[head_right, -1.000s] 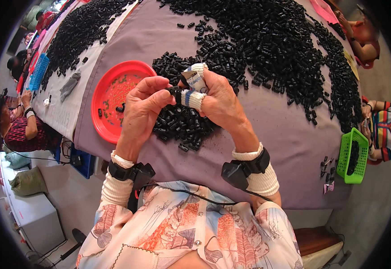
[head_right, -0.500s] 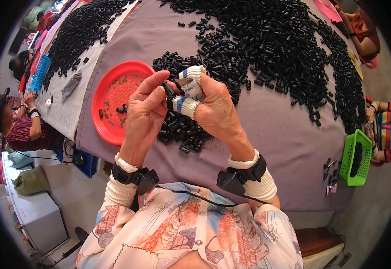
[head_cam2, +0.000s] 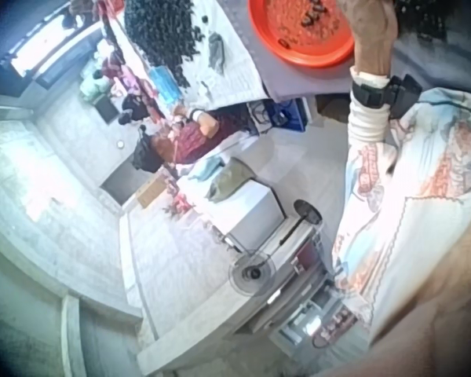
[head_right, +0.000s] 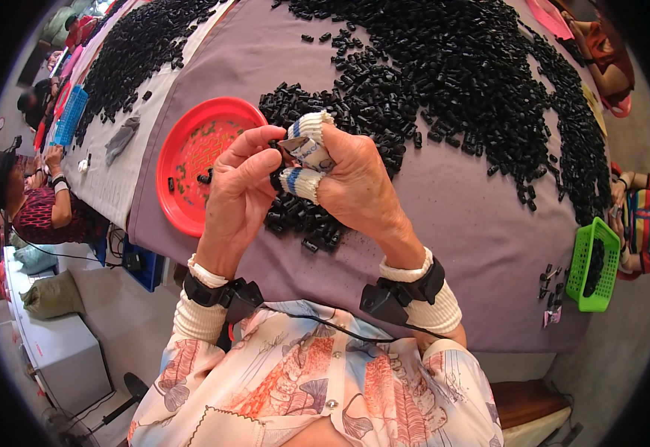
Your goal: Assembling small black plastic components by hand at a workstation.
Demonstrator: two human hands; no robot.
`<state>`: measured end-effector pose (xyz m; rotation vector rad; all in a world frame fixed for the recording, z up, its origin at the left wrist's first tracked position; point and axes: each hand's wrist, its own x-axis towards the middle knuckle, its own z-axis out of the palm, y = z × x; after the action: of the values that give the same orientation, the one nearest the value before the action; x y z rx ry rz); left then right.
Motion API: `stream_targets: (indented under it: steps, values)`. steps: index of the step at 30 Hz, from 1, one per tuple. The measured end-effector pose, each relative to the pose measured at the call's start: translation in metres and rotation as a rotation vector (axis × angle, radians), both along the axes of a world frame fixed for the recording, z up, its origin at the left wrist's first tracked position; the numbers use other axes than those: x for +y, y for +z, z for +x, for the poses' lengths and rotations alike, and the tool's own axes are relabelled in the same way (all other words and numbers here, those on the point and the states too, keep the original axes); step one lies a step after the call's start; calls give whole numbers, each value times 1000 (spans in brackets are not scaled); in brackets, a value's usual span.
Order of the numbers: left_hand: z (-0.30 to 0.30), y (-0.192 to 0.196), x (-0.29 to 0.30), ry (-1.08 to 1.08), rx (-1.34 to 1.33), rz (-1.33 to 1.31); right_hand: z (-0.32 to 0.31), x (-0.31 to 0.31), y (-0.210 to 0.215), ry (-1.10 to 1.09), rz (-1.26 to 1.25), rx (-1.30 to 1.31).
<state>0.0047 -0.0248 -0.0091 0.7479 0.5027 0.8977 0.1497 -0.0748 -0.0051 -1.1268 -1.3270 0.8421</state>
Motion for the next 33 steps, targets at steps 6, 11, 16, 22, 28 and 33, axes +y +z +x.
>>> stream_targets:
  steps: [6,11,16,22,28,33]
  values:
    - [-6,3,1,11,37,-8,-1,4,0,9,13,-46]
    - [-7,4,-1,16,34,-29,-2,4,-1,12,2,-40]
    - [-5,1,-3,29,45,32,1,6,-3,7,14,-69]
    - [-6,-4,2,28,0,-21,1,13,1,-11,5,-82]
    - [-7,-7,6,-22,-45,-20,5,15,4,20,11,-121]
    - [-12,-10,12,-99,-225,-139,12,15,9,78,-178,-63]
